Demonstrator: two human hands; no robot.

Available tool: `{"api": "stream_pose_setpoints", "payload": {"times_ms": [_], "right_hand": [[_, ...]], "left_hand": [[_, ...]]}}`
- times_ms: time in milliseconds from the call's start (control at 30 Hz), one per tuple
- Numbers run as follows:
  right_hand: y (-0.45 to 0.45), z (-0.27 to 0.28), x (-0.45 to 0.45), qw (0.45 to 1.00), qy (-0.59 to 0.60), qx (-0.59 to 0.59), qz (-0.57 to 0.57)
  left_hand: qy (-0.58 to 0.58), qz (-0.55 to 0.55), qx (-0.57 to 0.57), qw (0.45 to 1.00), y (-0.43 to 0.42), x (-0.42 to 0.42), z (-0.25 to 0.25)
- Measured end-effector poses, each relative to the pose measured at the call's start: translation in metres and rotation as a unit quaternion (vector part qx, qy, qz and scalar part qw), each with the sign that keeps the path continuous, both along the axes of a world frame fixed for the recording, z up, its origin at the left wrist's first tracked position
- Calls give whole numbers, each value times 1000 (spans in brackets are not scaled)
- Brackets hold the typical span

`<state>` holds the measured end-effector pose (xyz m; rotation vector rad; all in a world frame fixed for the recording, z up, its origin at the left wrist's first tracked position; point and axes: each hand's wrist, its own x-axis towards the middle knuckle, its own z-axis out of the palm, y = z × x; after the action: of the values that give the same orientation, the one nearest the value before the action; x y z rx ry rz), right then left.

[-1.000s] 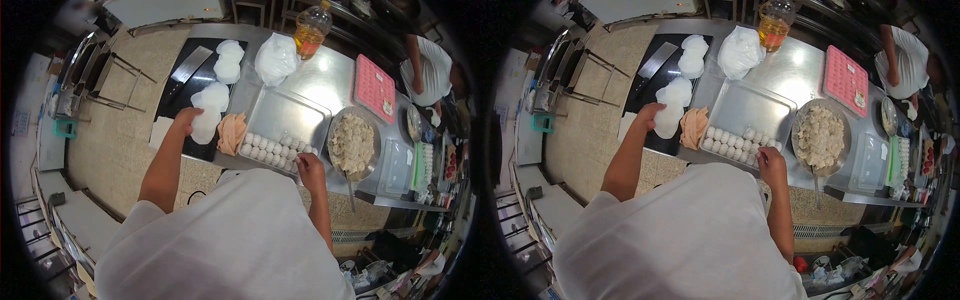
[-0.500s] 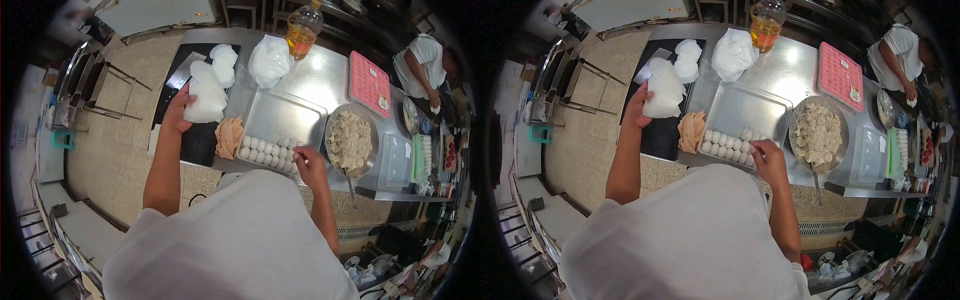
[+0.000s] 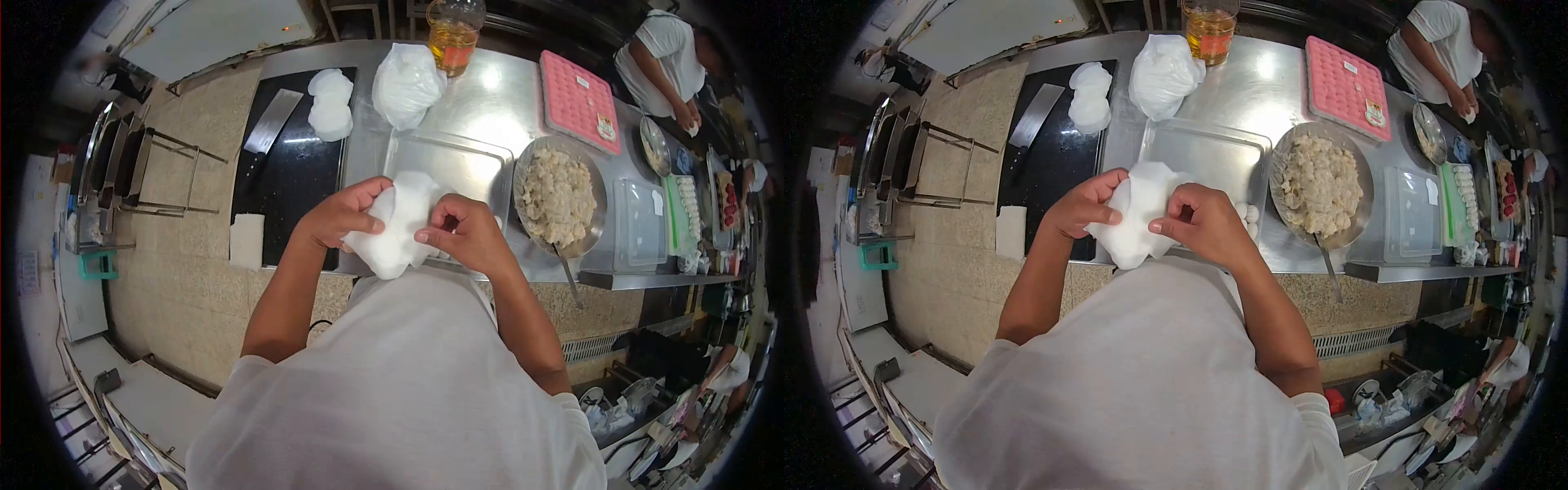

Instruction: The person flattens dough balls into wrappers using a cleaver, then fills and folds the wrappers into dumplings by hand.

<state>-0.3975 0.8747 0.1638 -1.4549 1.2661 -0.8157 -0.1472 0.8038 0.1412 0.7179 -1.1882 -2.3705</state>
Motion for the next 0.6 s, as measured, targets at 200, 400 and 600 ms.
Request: {"api": "stream_pose_setpoints", "payload": {"times_ms": [200, 400, 600], "right_hand": [[11, -6, -7, 999, -10, 46, -13], [22, -11, -15, 996, -79, 28, -38], [22, -4, -14, 999, 8, 36, -15]], "left_hand": [[-5, -68, 6, 998, -1, -13, 0], [-16, -98, 5, 995, -7, -22, 6], [-11, -120, 2, 993, -13, -28, 6]]}}
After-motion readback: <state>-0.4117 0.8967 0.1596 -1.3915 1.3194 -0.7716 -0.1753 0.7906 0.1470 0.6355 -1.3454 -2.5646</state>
